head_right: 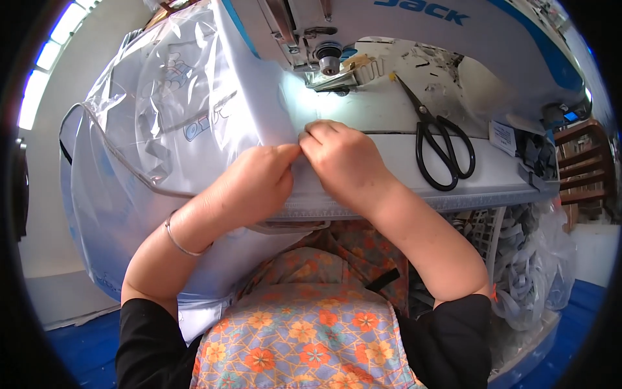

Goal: The person is sewing plastic fabric covers using an industrial sewing machine and trimming with scissors.

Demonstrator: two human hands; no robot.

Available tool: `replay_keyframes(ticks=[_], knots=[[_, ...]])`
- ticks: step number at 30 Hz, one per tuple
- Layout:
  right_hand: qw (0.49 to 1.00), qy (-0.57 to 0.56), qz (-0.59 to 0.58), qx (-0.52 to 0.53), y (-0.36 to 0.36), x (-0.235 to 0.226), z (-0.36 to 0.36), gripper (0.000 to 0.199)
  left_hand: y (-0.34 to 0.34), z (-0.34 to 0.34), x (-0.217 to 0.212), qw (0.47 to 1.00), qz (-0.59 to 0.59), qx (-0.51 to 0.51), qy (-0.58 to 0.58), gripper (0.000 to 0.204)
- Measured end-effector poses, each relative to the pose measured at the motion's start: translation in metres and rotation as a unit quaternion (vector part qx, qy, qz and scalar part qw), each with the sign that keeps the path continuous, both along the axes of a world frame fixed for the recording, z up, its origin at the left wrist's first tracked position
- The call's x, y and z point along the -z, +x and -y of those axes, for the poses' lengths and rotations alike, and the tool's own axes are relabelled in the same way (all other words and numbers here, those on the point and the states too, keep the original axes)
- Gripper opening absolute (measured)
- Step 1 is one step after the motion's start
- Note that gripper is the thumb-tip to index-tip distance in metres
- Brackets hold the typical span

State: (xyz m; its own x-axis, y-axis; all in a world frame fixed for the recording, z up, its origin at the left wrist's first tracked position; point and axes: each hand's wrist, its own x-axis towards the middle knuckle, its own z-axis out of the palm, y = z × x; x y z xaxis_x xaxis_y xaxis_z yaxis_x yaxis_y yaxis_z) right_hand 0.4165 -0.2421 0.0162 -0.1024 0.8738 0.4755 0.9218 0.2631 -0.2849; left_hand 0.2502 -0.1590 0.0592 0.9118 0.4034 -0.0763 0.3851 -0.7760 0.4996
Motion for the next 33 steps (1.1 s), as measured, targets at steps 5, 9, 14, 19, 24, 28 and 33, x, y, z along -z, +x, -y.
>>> replay_keyframes(ticks=[5, 9, 14, 19, 24, 28, 33], knots=[[0.999, -0.014, 0.032, -0.008, 0.011, -0.002, -0.020, 0.024, 0.004, -0.015, 0.002, 0.997, 0.071, 0.008, 0.015, 0.019], [0.998, -0.007, 0.062, 0.005, 0.014, 0.009, -0.038, 0.019, -0.043, -0.012, -0.037, 0.978, -0.010, 0.117, 0.171, 0.043], [0.997, 0.018, 0.069, -0.007, 0.003, 0.010, -0.037, 0.015, -0.135, 0.001, -0.073, 0.975, -0.074, 0.116, 0.172, 0.031], [0.981, 0.150, 0.073, -0.098, -0.049, 0.013, -0.022, 0.015, -0.216, 0.008, -0.144, 0.939, 0.282, -0.077, 0.184, 0.024], [0.968, 0.121, 0.071, -0.206, -0.147, 0.016, -0.048, 0.012, -0.290, 0.005, -0.237, 0.921, 0.203, -0.174, 0.284, 0.027], [0.898, 0.181, -0.267, -0.298, -0.197, 0.005, -0.067, 0.013, -0.132, -0.020, -0.255, 0.904, 0.283, -0.105, 0.304, 0.023], [0.761, 0.025, -0.595, -0.258, -0.177, -0.046, 0.008, 0.014, -0.071, -0.125, -0.142, 0.851, -0.203, 0.054, 0.481, 0.033]])
